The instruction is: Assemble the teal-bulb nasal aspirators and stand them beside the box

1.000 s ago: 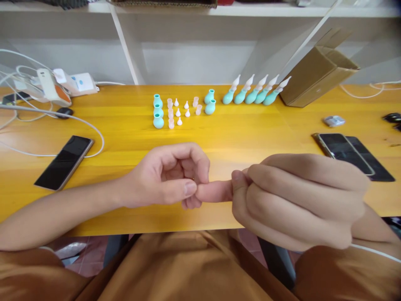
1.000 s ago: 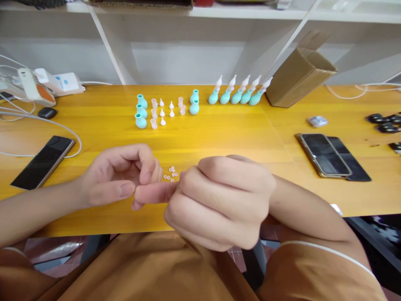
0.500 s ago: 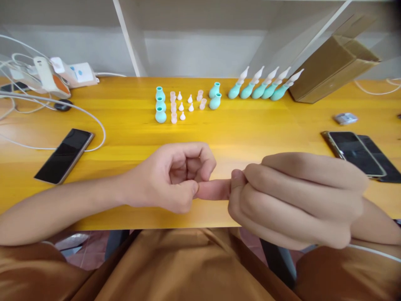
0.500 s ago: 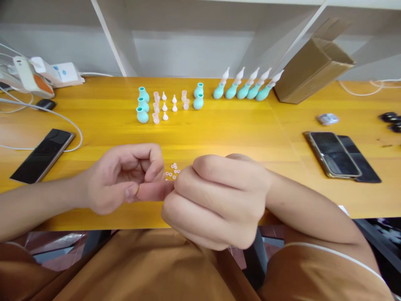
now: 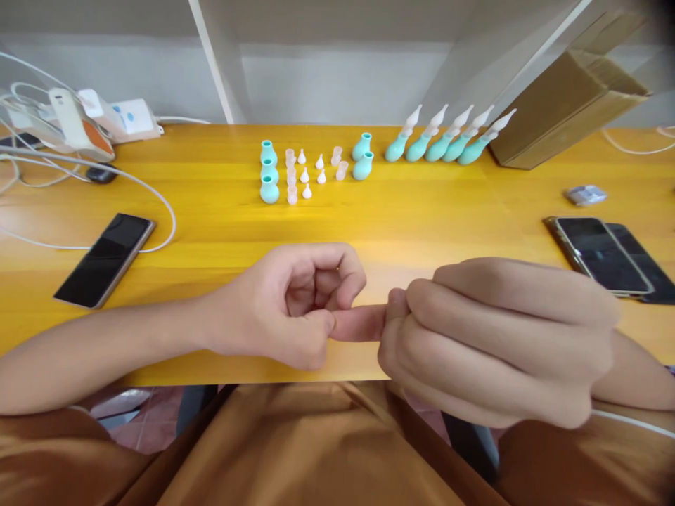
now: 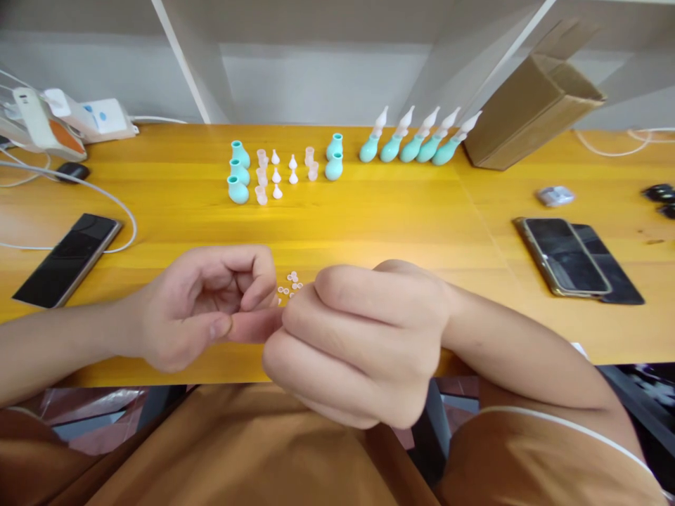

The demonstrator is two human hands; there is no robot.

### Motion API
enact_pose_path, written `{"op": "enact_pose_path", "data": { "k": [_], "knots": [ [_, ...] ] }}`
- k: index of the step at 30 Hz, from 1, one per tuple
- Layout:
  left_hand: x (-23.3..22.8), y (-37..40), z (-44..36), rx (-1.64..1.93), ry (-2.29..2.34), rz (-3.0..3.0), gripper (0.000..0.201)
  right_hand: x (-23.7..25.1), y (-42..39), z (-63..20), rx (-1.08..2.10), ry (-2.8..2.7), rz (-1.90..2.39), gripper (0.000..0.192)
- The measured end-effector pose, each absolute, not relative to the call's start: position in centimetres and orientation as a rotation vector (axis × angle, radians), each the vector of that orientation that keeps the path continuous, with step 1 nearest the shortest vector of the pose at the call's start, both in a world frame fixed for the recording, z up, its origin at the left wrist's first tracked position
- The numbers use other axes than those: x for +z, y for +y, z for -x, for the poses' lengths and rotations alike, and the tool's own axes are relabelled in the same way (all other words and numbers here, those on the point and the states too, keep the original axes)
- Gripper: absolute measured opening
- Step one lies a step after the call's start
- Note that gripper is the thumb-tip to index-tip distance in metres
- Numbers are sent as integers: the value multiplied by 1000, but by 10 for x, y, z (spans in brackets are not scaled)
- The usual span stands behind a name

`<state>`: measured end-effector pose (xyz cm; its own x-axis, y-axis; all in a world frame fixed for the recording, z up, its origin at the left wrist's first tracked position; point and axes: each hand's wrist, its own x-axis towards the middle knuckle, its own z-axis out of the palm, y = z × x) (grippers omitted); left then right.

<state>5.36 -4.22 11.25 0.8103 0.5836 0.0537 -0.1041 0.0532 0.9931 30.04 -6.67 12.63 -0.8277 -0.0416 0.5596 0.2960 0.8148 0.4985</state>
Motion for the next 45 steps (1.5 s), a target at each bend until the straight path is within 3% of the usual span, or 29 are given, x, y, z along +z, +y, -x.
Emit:
{"op": "enact_pose_path", "data": {
  "k": [9,17,35,45],
  "knots": [
    [109,-45,-54,440,534,-1334,32,132,-63,-295,-816,-2507,176,40],
    [114,-41,-54,341,525,-1186,24,121,-61,-294,-820,-2459,152,37],
    [111,-40,-54,306,489,-1186,26,118,-62,-296,-821,-2448,146,41],
    [89,1,-52,622,513,-1293,13,111,-11,-306,-918,-2311,249,44]
  ]
}}
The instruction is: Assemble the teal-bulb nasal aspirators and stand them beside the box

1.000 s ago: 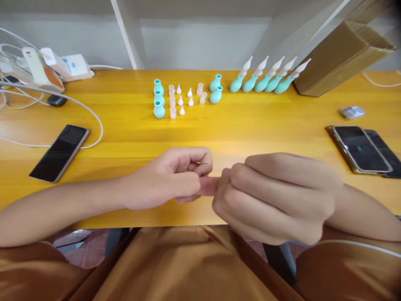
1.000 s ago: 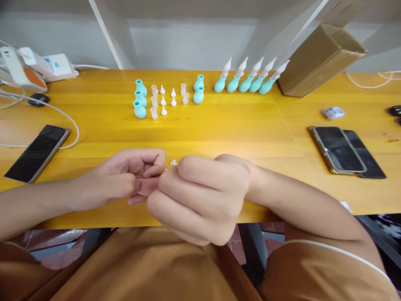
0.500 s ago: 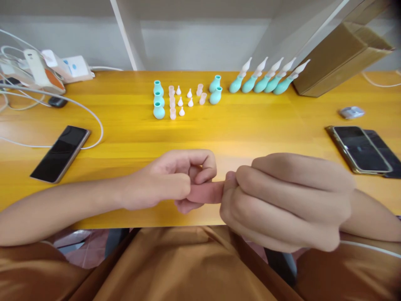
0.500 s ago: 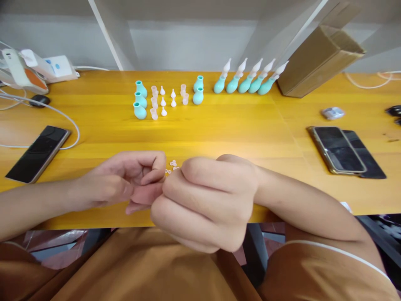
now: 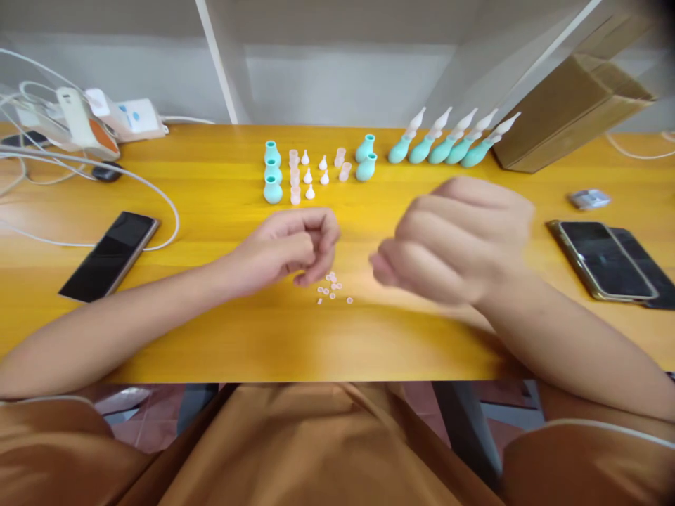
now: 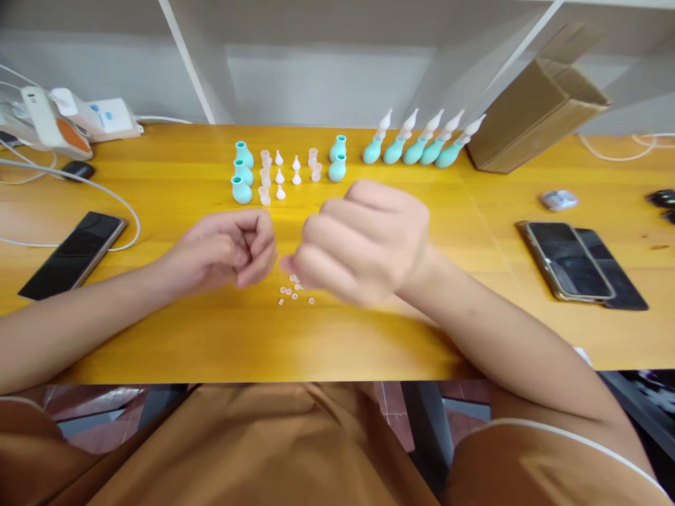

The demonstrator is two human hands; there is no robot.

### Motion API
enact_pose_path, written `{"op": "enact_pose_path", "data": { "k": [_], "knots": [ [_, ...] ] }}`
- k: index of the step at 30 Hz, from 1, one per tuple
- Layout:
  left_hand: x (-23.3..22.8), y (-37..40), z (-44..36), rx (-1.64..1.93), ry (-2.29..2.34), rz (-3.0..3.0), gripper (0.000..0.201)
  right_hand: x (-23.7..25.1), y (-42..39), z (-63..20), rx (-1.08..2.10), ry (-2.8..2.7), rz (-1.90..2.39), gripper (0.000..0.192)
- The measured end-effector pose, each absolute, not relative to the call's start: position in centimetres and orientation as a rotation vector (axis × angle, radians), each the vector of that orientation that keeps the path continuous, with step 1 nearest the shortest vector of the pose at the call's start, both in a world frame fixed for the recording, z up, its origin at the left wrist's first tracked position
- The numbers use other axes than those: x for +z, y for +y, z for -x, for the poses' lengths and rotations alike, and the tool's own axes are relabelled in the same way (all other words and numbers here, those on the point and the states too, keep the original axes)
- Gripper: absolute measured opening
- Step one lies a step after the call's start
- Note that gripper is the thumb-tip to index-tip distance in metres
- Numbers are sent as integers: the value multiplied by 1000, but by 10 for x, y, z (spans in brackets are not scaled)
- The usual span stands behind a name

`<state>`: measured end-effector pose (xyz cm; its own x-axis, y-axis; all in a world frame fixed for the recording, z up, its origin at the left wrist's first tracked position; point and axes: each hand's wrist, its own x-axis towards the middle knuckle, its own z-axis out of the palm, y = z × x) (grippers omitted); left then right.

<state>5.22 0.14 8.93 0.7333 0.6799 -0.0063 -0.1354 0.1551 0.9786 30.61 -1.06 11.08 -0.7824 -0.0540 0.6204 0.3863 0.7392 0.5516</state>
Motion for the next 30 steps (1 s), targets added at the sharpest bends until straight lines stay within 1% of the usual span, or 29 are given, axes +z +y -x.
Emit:
{"op": "enact_pose_path", "data": {
  "k": [2,4,5,8,11,14,16,18,19,20,21,24,25,28,30],
  "knots": [
    [81,17,-49,720,613,-1357,8,91,10,-314,-796,-2242,515,34],
    [72,27,-45,768,705,-1431,6,69,23,-322,-556,-2359,837,19],
    [68,30,-43,766,749,-1467,5,58,26,-326,-433,-2401,968,17],
    [54,30,-33,746,844,-1571,7,35,26,-336,-139,-2504,1196,24],
    [44,26,-23,715,934,-1679,11,23,23,-337,22,-2602,1186,20],
    [36,25,-14,680,1002,-1731,14,19,28,-331,166,-2559,1165,22],
    [31,28,-10,696,1027,-1709,13,17,38,-325,315,-2435,1269,28],
    [25,31,-9,737,1049,-1665,12,12,50,-317,512,-2300,1349,42],
    [23,33,-8,758,1055,-1646,13,8,57,-313,608,-2246,1341,48],
    [20,35,-8,774,1056,-1633,13,3,64,-308,669,-2187,1312,50],
    [19,36,-8,785,1053,-1626,13,-2,71,-304,701,-2124,1271,45],
    [15,37,-7,769,1032,-1649,13,-17,91,-294,666,-1963,1124,12],
    [15,37,-7,762,1028,-1663,14,-21,97,-291,614,-1946,1078,11],
    [14,35,-6,746,1019,-1718,15,-28,114,-284,430,-1990,980,23],
    [13,34,-5,735,1019,-1765,16,-29,122,-282,381,-2047,922,37]
  ]
}}
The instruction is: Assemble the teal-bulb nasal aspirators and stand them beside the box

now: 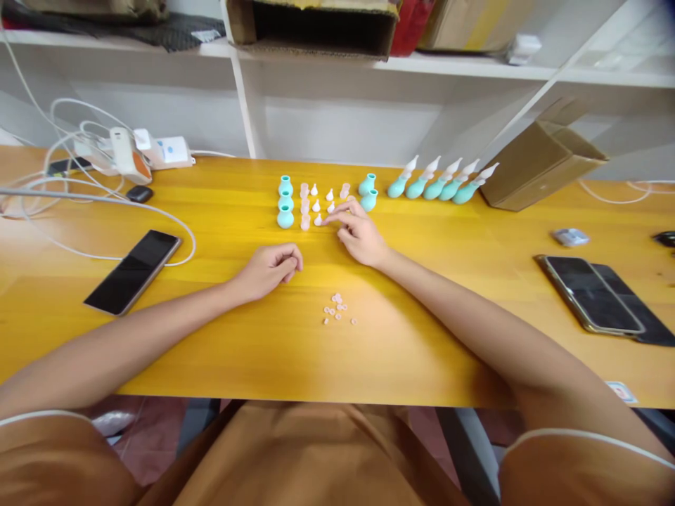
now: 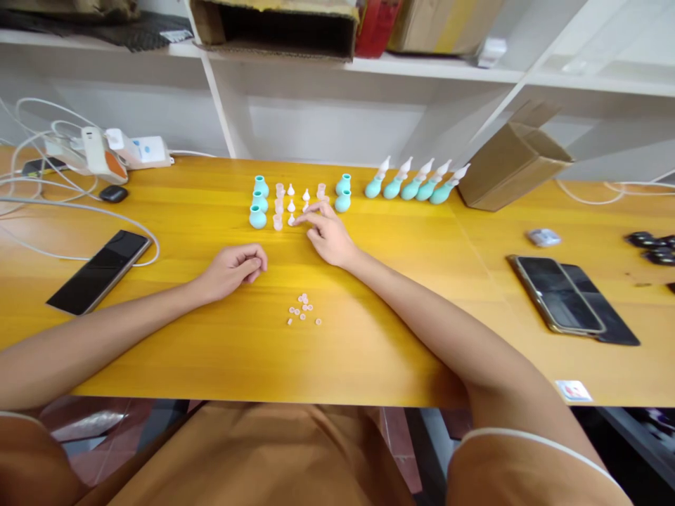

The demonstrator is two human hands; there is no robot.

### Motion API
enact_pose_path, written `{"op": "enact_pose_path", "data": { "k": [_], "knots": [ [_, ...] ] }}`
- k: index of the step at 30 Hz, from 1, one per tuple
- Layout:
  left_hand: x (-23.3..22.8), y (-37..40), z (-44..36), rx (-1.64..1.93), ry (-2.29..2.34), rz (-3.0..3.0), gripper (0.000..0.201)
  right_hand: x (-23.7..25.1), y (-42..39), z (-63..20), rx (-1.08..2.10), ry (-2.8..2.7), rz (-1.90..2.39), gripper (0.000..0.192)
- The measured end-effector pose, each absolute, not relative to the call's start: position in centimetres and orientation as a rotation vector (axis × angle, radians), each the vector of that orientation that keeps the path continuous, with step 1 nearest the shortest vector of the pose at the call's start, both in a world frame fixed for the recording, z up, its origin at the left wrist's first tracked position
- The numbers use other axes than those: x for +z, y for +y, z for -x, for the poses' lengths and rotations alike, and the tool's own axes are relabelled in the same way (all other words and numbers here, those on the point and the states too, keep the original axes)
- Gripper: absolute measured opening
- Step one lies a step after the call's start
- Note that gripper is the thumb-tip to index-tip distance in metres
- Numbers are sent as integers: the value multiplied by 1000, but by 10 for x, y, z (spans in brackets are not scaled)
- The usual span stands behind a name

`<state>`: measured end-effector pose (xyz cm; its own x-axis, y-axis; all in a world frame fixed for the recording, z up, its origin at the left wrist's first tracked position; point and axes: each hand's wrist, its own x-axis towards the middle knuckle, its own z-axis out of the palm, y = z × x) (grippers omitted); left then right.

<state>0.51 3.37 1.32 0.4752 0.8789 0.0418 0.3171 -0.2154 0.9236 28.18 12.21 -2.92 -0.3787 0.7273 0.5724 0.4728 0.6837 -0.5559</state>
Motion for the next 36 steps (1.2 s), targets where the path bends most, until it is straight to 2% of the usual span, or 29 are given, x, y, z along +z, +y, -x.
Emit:
{"op": "enact_pose_path", "data": {
  "k": [4,8,15,20,30,36],
  "knots": [
    [12,32,-4,691,1015,-1870,19,-28,131,-278,426,-2141,876,57],
    [10,32,-2,645,1012,-1976,20,-26,133,-275,511,-2153,881,62],
    [9,21,-7,642,857,-2340,14,-23,95,-289,825,-1874,1069,48],
    [5,8,-18,564,684,-2550,23,-21,50,-301,932,-1821,984,38],
    [-5,7,-20,536,538,-2699,22,-28,46,-303,1000,-1871,868,45],
    [0,7,-20,558,568,-2535,12,-21,41,-302,1104,-1802,874,35]
  ]
}}
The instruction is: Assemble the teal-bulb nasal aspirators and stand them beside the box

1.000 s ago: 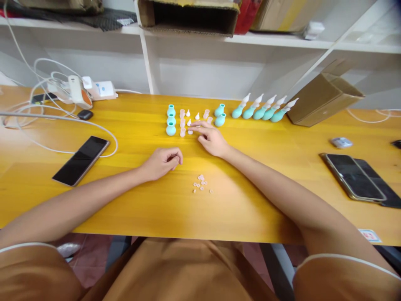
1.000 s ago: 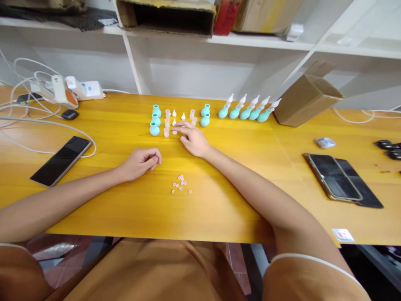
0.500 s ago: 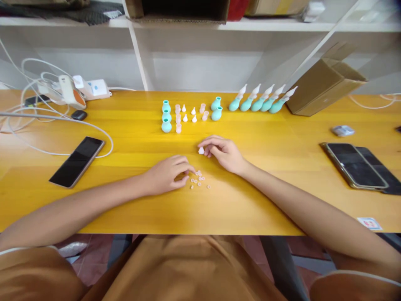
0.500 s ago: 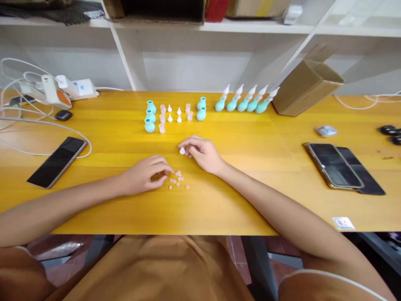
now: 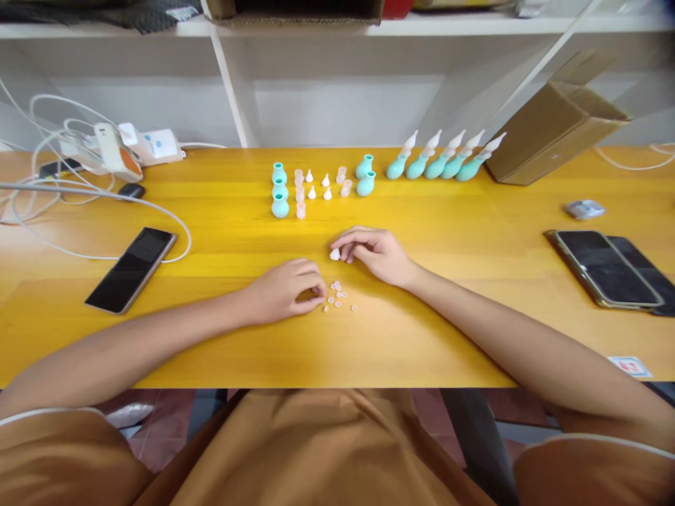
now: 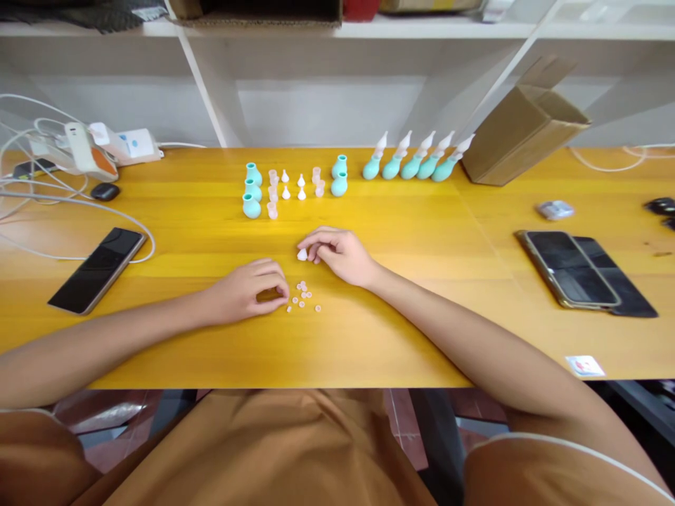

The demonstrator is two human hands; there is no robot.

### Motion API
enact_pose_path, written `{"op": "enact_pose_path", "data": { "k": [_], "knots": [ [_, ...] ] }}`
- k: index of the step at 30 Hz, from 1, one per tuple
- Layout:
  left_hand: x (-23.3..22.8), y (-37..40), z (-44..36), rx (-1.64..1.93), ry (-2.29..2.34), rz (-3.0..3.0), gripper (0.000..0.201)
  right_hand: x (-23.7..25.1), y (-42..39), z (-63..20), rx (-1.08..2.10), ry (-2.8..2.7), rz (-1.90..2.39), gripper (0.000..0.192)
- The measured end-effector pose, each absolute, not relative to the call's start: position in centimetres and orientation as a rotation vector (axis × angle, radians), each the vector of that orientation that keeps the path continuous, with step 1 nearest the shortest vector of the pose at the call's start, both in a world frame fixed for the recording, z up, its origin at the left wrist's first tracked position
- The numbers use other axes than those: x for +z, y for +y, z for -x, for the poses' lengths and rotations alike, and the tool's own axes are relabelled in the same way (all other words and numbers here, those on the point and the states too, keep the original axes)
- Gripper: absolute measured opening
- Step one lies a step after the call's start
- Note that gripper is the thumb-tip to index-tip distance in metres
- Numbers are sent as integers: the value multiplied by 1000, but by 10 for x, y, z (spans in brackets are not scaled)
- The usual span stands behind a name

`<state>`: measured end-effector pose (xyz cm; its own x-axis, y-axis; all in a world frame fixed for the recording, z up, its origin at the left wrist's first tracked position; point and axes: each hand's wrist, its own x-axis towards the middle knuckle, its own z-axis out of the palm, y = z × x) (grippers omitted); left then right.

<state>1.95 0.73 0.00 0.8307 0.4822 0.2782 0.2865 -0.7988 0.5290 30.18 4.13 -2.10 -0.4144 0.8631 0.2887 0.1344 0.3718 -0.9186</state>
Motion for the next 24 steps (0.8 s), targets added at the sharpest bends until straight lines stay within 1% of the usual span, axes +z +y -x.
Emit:
{"op": "enact_pose_path", "data": {
  "k": [2,4,9,12,16,24],
  "knots": [
    [3,8,-18,563,639,-2411,7,-17,38,-300,1189,-1717,881,29],
    [5,9,-17,578,735,-2247,8,-14,33,-296,1314,-1592,883,25],
    [3,16,-17,730,899,-1814,25,-12,23,-288,1596,-1333,787,23],
    [-1,20,-18,829,921,-1657,31,-13,21,-286,1649,-1304,742,23],
    [-4,24,-19,919,950,-1584,33,-14,20,-286,1675,-1317,713,23],
    [0,21,-19,899,939,-1570,37,-13,16,-285,1698,-1374,685,25]
  ]
}}
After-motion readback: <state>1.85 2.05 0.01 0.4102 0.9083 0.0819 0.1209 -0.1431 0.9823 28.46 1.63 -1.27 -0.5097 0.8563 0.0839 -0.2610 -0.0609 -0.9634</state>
